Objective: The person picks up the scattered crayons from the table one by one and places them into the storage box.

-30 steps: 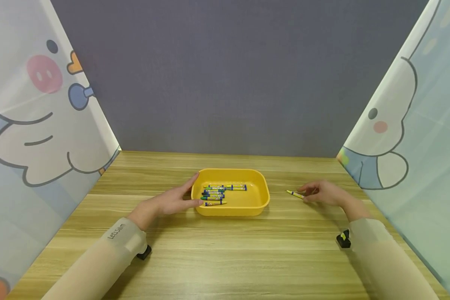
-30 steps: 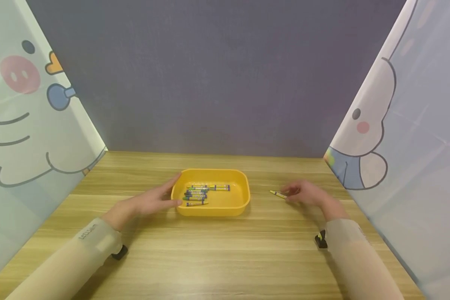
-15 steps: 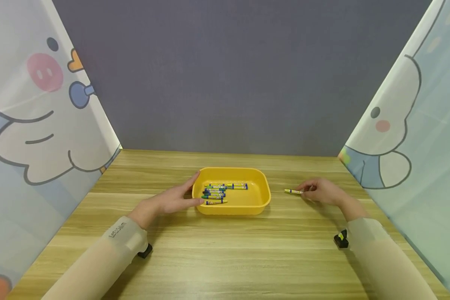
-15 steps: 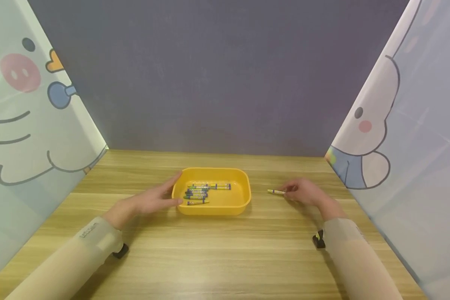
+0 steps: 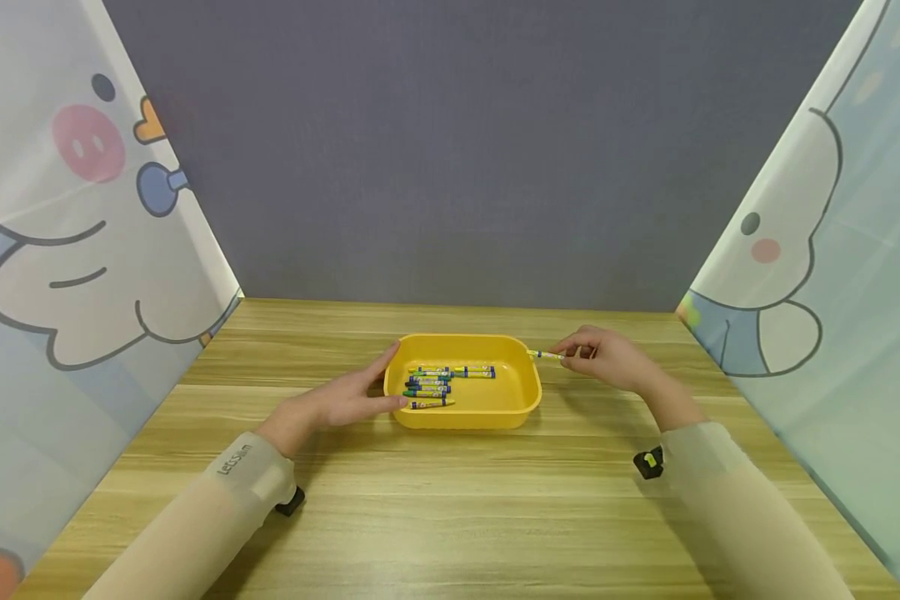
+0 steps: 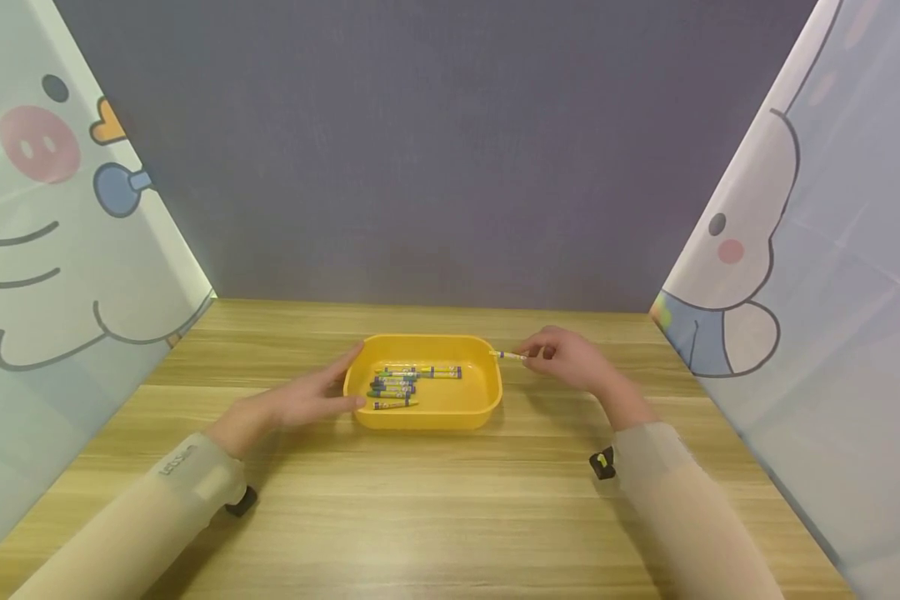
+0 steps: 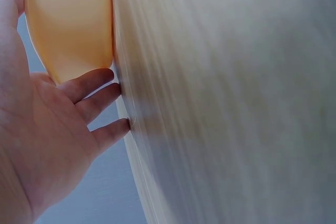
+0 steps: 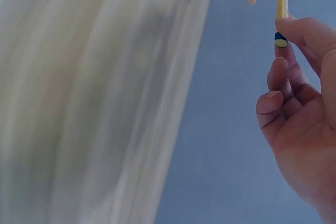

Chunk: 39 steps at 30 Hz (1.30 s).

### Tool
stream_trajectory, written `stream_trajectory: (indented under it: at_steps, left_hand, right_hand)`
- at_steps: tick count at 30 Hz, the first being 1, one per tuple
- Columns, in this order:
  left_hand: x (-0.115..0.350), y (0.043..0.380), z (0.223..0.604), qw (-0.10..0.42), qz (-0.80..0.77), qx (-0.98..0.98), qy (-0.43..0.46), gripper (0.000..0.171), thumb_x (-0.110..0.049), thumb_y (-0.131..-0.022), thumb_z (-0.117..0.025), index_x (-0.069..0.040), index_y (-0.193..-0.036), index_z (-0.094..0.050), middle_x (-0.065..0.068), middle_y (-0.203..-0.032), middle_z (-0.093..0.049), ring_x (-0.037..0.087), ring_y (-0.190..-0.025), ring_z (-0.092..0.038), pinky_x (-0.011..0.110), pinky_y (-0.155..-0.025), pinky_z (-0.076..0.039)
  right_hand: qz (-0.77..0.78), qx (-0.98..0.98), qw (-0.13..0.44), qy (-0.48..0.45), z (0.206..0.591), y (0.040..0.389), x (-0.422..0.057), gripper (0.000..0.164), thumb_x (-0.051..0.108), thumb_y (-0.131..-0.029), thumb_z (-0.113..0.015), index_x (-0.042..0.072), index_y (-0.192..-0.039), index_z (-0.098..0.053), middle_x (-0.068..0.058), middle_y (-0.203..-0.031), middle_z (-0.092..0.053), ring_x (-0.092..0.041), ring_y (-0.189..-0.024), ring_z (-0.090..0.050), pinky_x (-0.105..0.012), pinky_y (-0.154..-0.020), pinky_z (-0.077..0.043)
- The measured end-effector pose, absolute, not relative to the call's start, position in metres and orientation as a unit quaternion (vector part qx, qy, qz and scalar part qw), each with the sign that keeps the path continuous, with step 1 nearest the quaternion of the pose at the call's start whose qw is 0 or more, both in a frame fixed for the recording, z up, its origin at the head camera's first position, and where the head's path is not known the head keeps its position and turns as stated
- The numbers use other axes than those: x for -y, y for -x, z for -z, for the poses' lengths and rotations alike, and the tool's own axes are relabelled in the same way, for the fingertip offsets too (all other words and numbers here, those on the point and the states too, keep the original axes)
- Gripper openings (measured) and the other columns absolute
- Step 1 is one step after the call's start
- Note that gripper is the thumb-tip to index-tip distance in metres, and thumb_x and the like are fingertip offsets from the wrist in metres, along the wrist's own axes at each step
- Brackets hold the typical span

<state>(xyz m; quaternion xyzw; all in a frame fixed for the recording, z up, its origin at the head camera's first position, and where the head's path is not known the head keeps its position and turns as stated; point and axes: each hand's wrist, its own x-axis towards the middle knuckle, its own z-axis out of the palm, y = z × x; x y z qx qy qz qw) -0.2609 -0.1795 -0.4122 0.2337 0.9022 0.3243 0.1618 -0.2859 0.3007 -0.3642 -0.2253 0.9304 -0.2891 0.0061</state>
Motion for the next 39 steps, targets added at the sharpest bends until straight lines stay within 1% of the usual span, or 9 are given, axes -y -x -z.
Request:
stream_trajectory:
  at_steps: [5,9,11,14,19,26,29,32,39]
  left_hand:
    - [0.179,0.262,0.412,0.163,-0.322,-0.903,-0.234,0.109,-0.069,-0.103,-0.064,-0.035,-0.177,0.008,0.015,-0.181,-0.028,0.039,-0.165,-0.034,0.062,-0.135,-0.026]
    - [0.179,0.262,0.412,0.162,-0.321,-0.903,-0.234,0.109,-0.070,-0.103,-0.064,-0.035,-0.177,0.008,0.015,-0.181,-0.028,0.039,-0.165,-0.034,0.062,-0.135,-0.026]
    - [0.180,0.262,0.412,0.162,-0.319,-0.904,-0.233,0.109,-0.070,-0.103,-0.063,-0.036,-0.177,0.008,0.015,-0.181,-0.028,0.039,-0.165,-0.034,0.063,-0.134,-0.026]
    - [0.180,0.262,0.412,0.162,-0.316,-0.906,-0.231,0.109,-0.072,-0.102,-0.063,-0.037,-0.177,0.008,0.015,-0.182,-0.027,0.040,-0.165,-0.034,0.064,-0.134,-0.026]
    - [0.180,0.262,0.411,0.156,-0.310,-0.909,-0.232,0.109,-0.072,-0.102,-0.063,-0.035,-0.178,0.007,0.015,-0.181,-0.029,0.041,-0.164,-0.035,0.064,-0.134,-0.027]
    - [0.179,0.262,0.410,0.153,-0.309,-0.909,-0.233,0.109,-0.072,-0.102,-0.064,-0.036,-0.178,0.006,0.016,-0.180,-0.030,0.043,-0.163,-0.036,0.064,-0.133,-0.028]
    - [0.179,0.262,0.409,0.153,-0.308,-0.910,-0.232,0.109,-0.072,-0.102,-0.063,-0.037,-0.177,0.007,0.016,-0.181,-0.029,0.044,-0.163,-0.036,0.064,-0.133,-0.028]
    - [0.179,0.262,0.409,0.153,-0.307,-0.910,-0.233,0.108,-0.072,-0.102,-0.062,-0.037,-0.177,0.007,0.017,-0.180,-0.029,0.043,-0.163,-0.037,0.064,-0.133,-0.029]
    - [0.180,0.262,0.411,0.148,-0.303,-0.911,-0.238,0.108,-0.072,-0.103,-0.062,-0.035,-0.178,0.007,0.018,-0.178,-0.034,0.043,-0.161,-0.040,0.064,-0.132,-0.031]
  right_hand:
    - [0.309,-0.916,0.002,0.254,0.359,0.293,-0.265,0.023,0.015,-0.103,-0.077,0.015,-0.125,-0.083,-0.005,-0.105,-0.071,-0.018,-0.086,-0.059,-0.029,-0.070,-0.052]
    - [0.320,-0.909,0.003,0.266,0.359,0.297,-0.238,0.022,0.016,-0.103,-0.076,0.017,-0.124,-0.084,-0.003,-0.105,-0.071,-0.019,-0.087,-0.059,-0.030,-0.072,-0.051]
    - [0.325,-0.906,0.005,0.270,0.361,0.299,-0.227,0.022,0.016,-0.104,-0.076,0.018,-0.124,-0.084,-0.002,-0.105,-0.071,-0.019,-0.088,-0.059,-0.030,-0.072,-0.050]
    - [0.332,-0.901,0.006,0.279,0.366,0.302,-0.212,0.022,0.015,-0.104,-0.076,0.015,-0.124,-0.084,-0.002,-0.105,-0.071,-0.019,-0.089,-0.058,-0.031,-0.074,-0.050]
    - [0.344,-0.893,0.009,0.289,0.378,0.306,-0.192,0.022,0.013,-0.104,-0.075,0.014,-0.125,-0.083,-0.003,-0.106,-0.069,-0.017,-0.091,-0.058,-0.030,-0.077,-0.050]
    - [0.325,-0.898,0.023,0.296,0.390,0.310,-0.182,0.023,0.010,-0.102,-0.075,0.014,-0.123,-0.084,-0.003,-0.104,-0.067,-0.016,-0.091,-0.058,-0.030,-0.081,-0.051]
    - [0.298,-0.906,0.016,0.301,0.393,0.311,-0.182,0.024,0.009,-0.100,-0.074,0.015,-0.121,-0.084,-0.002,-0.102,-0.066,-0.014,-0.088,-0.057,-0.030,-0.080,-0.051]
    - [0.263,-0.913,0.005,0.312,0.393,0.311,-0.181,0.023,0.010,-0.099,-0.073,0.017,-0.118,-0.085,-0.001,-0.102,-0.066,-0.014,-0.086,-0.057,-0.033,-0.080,-0.052]
    - [0.179,-0.930,0.022,0.319,0.395,0.309,-0.176,0.021,0.013,-0.099,-0.071,0.021,-0.113,-0.084,0.001,-0.106,-0.069,-0.012,-0.092,-0.063,-0.038,-0.090,-0.058]
